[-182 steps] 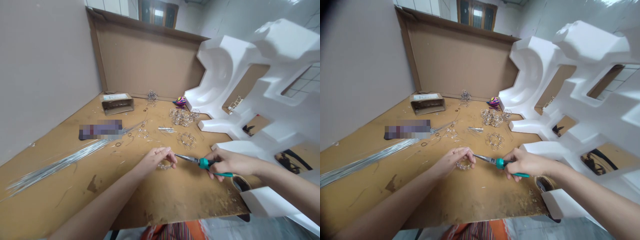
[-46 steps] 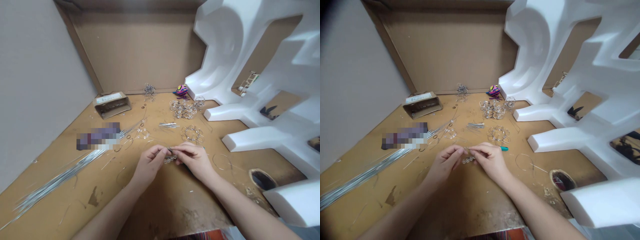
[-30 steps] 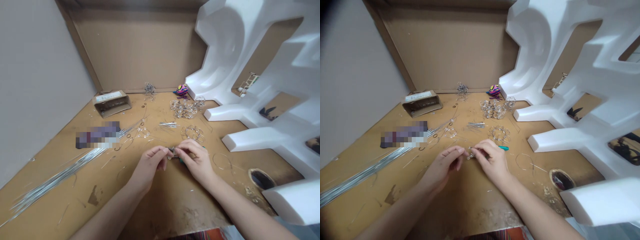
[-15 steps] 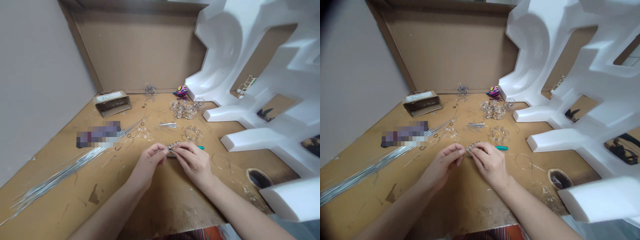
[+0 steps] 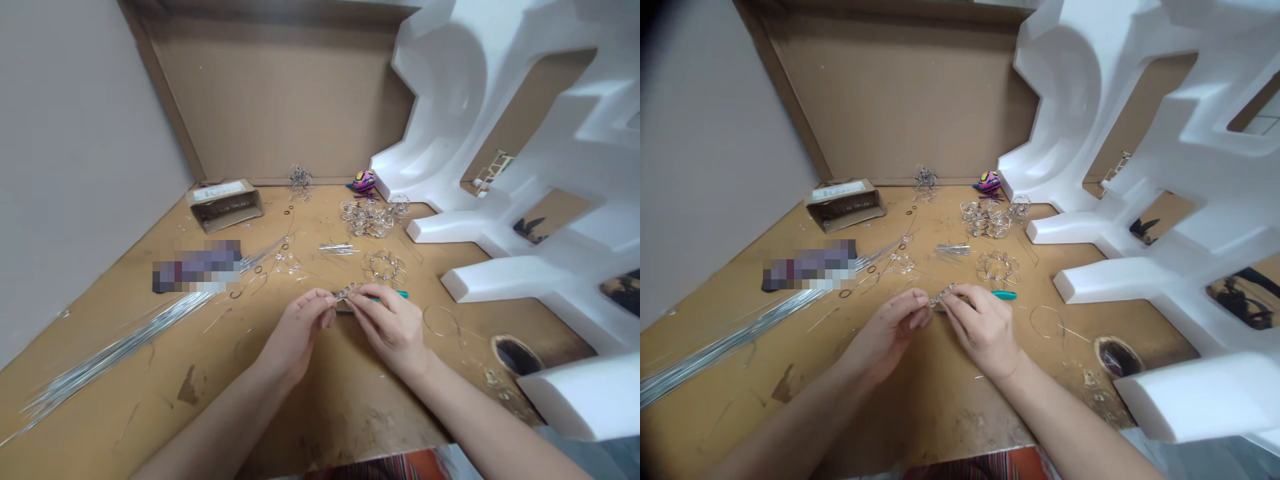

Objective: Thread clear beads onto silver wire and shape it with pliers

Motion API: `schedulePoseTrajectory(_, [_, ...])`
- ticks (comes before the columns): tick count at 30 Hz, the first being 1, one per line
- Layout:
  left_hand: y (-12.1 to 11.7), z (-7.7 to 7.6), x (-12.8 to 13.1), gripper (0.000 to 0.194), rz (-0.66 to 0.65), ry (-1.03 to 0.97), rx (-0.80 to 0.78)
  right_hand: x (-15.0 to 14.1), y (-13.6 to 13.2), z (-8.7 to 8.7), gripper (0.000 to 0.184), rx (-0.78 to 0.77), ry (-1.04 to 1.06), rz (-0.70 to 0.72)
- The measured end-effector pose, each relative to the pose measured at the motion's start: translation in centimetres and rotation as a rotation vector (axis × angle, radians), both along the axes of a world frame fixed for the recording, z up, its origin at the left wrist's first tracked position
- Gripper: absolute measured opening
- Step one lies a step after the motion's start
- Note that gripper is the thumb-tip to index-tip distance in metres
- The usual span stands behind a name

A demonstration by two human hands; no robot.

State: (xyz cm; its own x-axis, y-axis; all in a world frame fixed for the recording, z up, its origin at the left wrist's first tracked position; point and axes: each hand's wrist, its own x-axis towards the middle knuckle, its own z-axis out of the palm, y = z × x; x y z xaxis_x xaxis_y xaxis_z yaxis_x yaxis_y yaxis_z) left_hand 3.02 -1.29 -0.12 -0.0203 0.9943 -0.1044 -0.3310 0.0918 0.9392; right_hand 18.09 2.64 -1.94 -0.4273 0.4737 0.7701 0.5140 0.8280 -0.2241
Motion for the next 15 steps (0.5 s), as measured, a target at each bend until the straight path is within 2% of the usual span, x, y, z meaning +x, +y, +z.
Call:
schedulePoseTrajectory(4, [0.0, 0.1, -0.1, 0.025, -0.035, -0.091, -0.034, 0.1, -0.2, 0.0, 0.018, 0.052, -0.022, -0.002])
schedulePoseTrajectory(7, [0.1, 0.2, -0.2, 0.023, -0.056, -0.150, -0.045, 0.1, -0.2, 0.1, 0.017, 0.032, 0.000, -0.004])
schedulePoseTrajectory(11, [0.1, 0.3, -0.4, 0.021, -0.024, -0.057, 0.005, -0.1, 0.3, -0.1, 0.013, -0.130, 0.125, 0.020])
schedulePoseTrajectory(15, [0.3, 0.2, -0.9, 0.017, 0.057, 0.114, 0.048, -0.2, 1.0, -0.2, 0.010, -0.386, 0.222, 0.127])
